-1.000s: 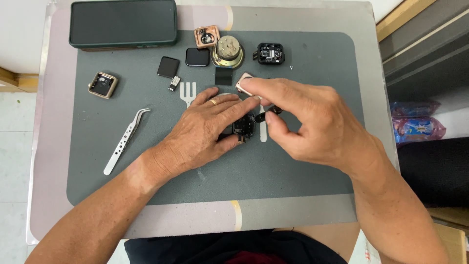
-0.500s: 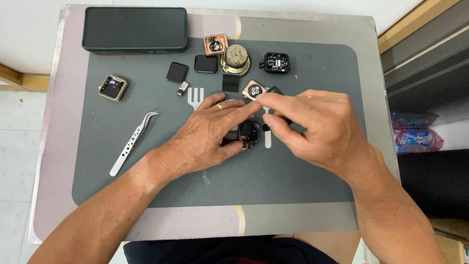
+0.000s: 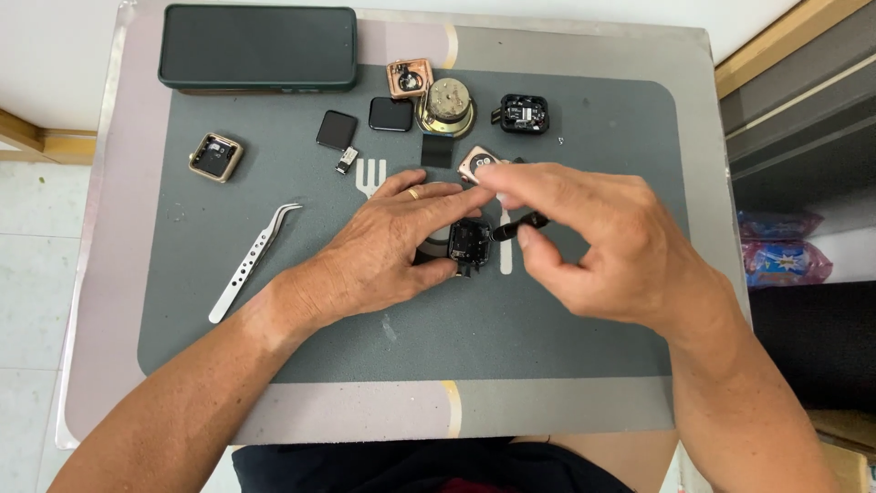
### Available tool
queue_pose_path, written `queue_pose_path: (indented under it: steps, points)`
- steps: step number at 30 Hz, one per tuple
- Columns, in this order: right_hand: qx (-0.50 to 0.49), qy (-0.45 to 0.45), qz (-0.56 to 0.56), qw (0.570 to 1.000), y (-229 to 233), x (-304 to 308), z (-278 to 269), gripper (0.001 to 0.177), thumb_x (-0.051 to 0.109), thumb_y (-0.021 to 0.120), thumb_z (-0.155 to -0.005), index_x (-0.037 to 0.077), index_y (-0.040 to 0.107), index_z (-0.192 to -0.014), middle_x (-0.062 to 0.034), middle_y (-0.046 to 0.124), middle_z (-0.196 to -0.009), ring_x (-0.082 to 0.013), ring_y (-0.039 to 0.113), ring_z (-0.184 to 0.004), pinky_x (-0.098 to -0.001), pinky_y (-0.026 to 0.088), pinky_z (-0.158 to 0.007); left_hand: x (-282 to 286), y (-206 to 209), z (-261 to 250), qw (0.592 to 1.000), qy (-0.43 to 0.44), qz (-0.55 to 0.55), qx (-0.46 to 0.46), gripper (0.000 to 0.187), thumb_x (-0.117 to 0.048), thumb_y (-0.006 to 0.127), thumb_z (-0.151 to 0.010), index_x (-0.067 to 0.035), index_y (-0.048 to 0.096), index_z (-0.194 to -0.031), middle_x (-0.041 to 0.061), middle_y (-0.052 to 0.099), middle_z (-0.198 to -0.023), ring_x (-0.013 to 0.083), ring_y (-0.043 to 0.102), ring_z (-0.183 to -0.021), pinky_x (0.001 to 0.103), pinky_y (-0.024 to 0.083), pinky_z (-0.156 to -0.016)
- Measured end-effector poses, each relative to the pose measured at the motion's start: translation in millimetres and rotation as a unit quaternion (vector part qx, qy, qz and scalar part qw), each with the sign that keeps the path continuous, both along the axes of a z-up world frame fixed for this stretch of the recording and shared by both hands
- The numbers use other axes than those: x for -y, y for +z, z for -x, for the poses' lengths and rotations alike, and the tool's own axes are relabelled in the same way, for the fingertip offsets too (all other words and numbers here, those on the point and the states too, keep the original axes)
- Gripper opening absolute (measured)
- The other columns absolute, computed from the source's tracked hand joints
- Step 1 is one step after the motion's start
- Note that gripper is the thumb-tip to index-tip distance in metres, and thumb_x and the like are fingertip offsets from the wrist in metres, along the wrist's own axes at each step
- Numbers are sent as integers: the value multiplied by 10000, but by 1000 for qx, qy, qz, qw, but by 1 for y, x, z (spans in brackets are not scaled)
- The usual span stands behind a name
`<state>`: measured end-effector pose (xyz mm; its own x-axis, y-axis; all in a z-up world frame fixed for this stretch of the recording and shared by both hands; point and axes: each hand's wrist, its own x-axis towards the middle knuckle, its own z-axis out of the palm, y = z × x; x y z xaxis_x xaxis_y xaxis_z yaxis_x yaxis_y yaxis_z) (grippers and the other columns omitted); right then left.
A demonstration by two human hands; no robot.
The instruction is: The person uses a small brush to clean the internal components of a disassembled smartwatch placed on a gray mat. They carefully scrub the circuit board and surrounding areas, occasionally rotating the device to access different sides.
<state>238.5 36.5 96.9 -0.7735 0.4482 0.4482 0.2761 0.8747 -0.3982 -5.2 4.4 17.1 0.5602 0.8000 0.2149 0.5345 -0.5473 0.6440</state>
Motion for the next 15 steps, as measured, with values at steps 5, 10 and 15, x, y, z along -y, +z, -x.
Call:
queue_pose_path:
  steps: [5, 10, 15]
  points:
    - [-17, -20, -38, 999, -1, 1, 6, 317, -78, 750, -952, 16, 693, -1250, -65, 772, -999, -175, 667, -711, -307, 544, -646, 0, -5, 1, 1000, -1, -20, -4, 822, -159, 789, -826, -157, 386, -1543, 63, 697, -1350, 302, 532, -1383, 507, 229, -1231]
    - [5, -3, 50, 999, 4, 5, 4, 549, -152, 549, -812, 28, 620, -1326, -118, 755, -1183, -211, 772, -1007, -333, 618, -933, 0, -4, 1, 999, 4, -33, -9, 745, -156, 798, -793, -113, 487, -1469, 115, 666, -1372, 280, 546, -1366, 511, 251, -1208]
    - [-12, -65, -71, 995, -10, -1, -1, 261, -97, 719, -989, -6, 725, -1234, -64, 662, -776, -205, 482, -552, -344, 435, -569, 2, -9, 2, 999, 0, -50, -6, 862, -132, 807, -813, -186, 377, -1559, 122, 686, -1360, 314, 549, -1384, 515, 273, -1216]
